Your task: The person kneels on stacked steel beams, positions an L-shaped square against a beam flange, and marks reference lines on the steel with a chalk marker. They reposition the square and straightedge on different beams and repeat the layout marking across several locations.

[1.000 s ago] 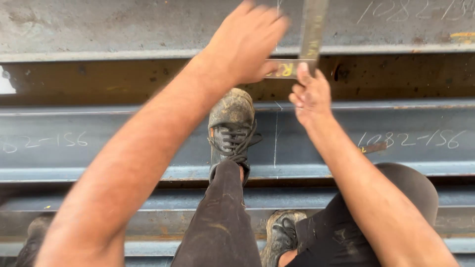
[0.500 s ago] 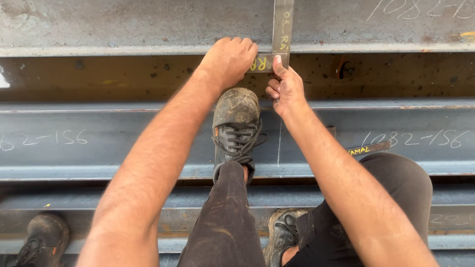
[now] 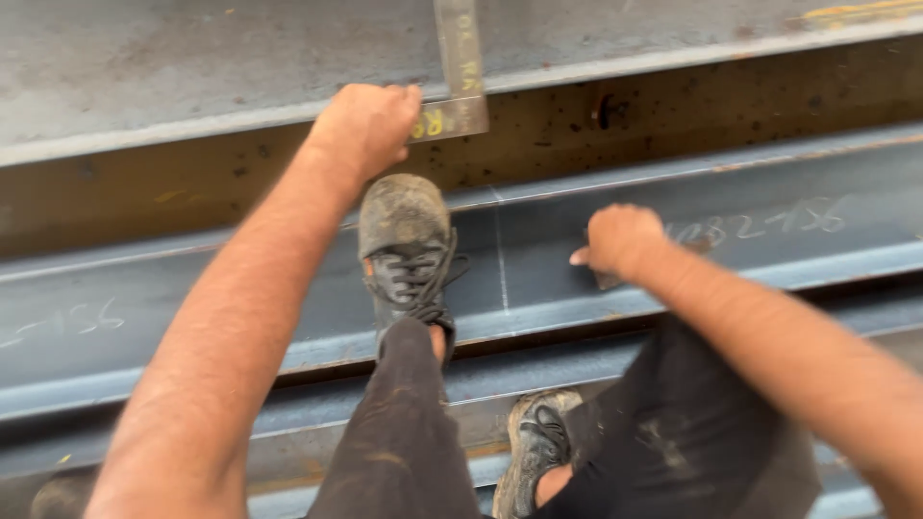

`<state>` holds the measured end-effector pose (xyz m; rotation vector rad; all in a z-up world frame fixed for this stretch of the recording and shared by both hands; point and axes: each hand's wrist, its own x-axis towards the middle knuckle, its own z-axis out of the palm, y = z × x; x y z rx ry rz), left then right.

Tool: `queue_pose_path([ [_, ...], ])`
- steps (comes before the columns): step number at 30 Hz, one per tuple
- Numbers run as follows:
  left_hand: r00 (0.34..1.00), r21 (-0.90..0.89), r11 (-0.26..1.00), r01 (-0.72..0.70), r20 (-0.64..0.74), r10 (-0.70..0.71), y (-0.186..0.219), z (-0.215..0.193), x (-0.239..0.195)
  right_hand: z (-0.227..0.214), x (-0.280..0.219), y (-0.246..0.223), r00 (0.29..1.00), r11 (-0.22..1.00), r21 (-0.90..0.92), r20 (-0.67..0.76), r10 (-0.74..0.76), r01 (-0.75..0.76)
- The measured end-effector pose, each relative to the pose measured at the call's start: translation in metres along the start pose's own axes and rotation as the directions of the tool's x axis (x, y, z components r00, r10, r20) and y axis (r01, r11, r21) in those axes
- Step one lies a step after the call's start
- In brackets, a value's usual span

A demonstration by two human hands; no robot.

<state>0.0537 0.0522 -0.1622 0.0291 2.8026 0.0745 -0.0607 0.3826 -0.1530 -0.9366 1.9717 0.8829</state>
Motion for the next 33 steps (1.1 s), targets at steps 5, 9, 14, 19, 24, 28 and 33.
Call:
queue_pose_path([
  [5, 0.999, -0.022, 1.000, -0.021, -0.047, 0.020, -0.002, -0.003, -0.002, 0.027, 0.004, -0.015, 0.999, 0.964, 0.264, -0.004, 0.045, -0.042],
  [9, 0.990, -0.023, 0.999, -0.049, -0.135, 0.045, -0.004, 0.007, 0.001, -0.042, -0.075, -0.007, 0.994, 0.910, 0.414, -0.089, 0.065, -0.023],
  [14, 0.998, -0.018, 1.000, -0.023, -0.060, 0.022, -0.004, 0.002, 0.000, -0.062, -0.157, 0.063, 0.995, 0.615, 0.784, -0.093, -0.027, 0.090],
  [19, 0.994, -0.053, 0.998, -0.032, -0.108, 0.026, -0.004, 0.006, 0.002, -0.051, -0.176, 0.084, 0.904, 0.046, 0.963, -0.231, -0.361, 0.264],
  [24, 0.990, -0.080, 0.995, -0.051, -0.138, 0.040, -0.006, 0.013, 0.001, -0.024, -0.131, 0.067, 0.677, -0.463, 0.844, -0.509, -0.532, 0.271],
  [28, 0.970, -0.121, 0.988, -0.098, -0.235, 0.067, -0.007, 0.015, 0.000, -0.056, -0.078, 0.046, 0.737, -0.591, 0.759, -0.560, -0.378, 0.274],
  [33, 0.984, -0.139, 0.986, -0.092, -0.167, 0.068, -0.006, 0.001, -0.003, -0.140, -0.011, 0.046, 0.907, -0.468, 0.815, -0.416, -0.062, 0.342],
])
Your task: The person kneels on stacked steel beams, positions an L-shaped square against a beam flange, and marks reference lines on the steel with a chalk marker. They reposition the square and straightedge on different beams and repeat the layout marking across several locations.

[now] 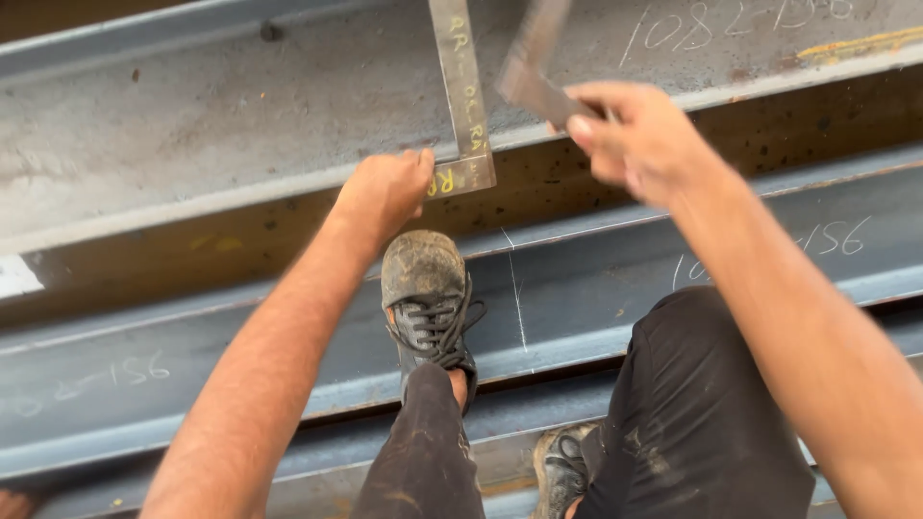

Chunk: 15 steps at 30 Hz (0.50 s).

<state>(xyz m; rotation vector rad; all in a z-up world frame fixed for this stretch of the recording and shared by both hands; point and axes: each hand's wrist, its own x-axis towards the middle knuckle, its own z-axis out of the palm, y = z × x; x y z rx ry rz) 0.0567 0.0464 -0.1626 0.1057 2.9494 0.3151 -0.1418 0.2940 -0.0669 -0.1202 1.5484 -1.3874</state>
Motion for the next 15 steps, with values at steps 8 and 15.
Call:
queue_pose_path([
  [8, 0.997, -0.003, 1.000, 0.031, 0.071, -0.031, 0.003, -0.008, -0.001, -0.029, 0.094, 0.022, 0.700, 0.353, -0.843, 0.038, -0.713, 0.406],
  [15, 0.993, 0.019, 0.999, 0.039, 0.108, -0.041, 0.007, -0.014, 0.000, -0.031, 0.112, 0.039, 0.572, 0.007, -0.922, 0.235, -0.786, 0.388],
])
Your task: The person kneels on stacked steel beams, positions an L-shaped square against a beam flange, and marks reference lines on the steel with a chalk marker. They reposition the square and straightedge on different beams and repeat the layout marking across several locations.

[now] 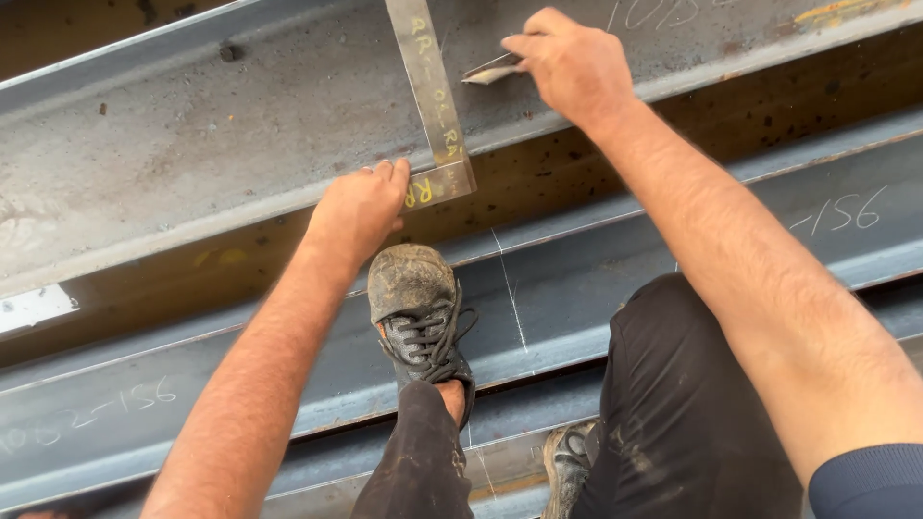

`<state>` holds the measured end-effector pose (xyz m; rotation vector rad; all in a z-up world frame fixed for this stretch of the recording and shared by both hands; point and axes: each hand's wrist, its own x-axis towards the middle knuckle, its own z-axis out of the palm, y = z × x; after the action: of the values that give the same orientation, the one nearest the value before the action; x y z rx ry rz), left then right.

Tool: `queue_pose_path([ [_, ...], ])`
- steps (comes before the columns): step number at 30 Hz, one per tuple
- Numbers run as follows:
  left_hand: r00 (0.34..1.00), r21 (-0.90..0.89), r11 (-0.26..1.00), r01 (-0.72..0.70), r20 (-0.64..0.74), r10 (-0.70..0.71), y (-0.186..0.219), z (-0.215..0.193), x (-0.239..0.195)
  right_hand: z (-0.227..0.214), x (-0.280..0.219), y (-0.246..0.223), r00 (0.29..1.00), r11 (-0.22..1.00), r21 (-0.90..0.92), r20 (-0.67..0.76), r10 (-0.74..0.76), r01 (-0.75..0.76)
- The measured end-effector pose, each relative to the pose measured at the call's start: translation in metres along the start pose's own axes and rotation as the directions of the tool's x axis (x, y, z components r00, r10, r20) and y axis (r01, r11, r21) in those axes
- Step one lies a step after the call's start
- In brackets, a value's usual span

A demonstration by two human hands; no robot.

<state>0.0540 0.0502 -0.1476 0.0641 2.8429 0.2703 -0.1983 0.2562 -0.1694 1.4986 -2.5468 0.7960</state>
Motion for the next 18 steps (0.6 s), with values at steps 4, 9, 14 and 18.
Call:
queue_pose_path([
  [4, 1.000, 0.015, 1.000, 0.004, 0.021, -0.004, 0.000, -0.002, 0.001, 0.008, 0.007, -0.007, 0.989, 0.985, -0.106, 0.079, -0.126, 0.134],
  [9, 1.000, 0.023, 1.000, 0.003, -0.019, -0.003, 0.001, 0.001, 0.001, 0.020, 0.003, -0.010, 0.991, 0.987, -0.126, 0.104, -0.084, 0.097],
  [14, 1.000, 0.052, 0.999, 0.013, -0.021, -0.012, 0.002, 0.002, -0.001, 0.027, 0.000, -0.002, 0.990, 0.982, -0.130, 0.010, -0.139, 0.139],
  [18, 1.000, 0.038, 0.999, 0.014, -0.022, -0.013, -0.001, 0.003, -0.003, 0.031, -0.003, -0.001, 0.983, 0.975, -0.130, -0.005, -0.184, 0.182],
])
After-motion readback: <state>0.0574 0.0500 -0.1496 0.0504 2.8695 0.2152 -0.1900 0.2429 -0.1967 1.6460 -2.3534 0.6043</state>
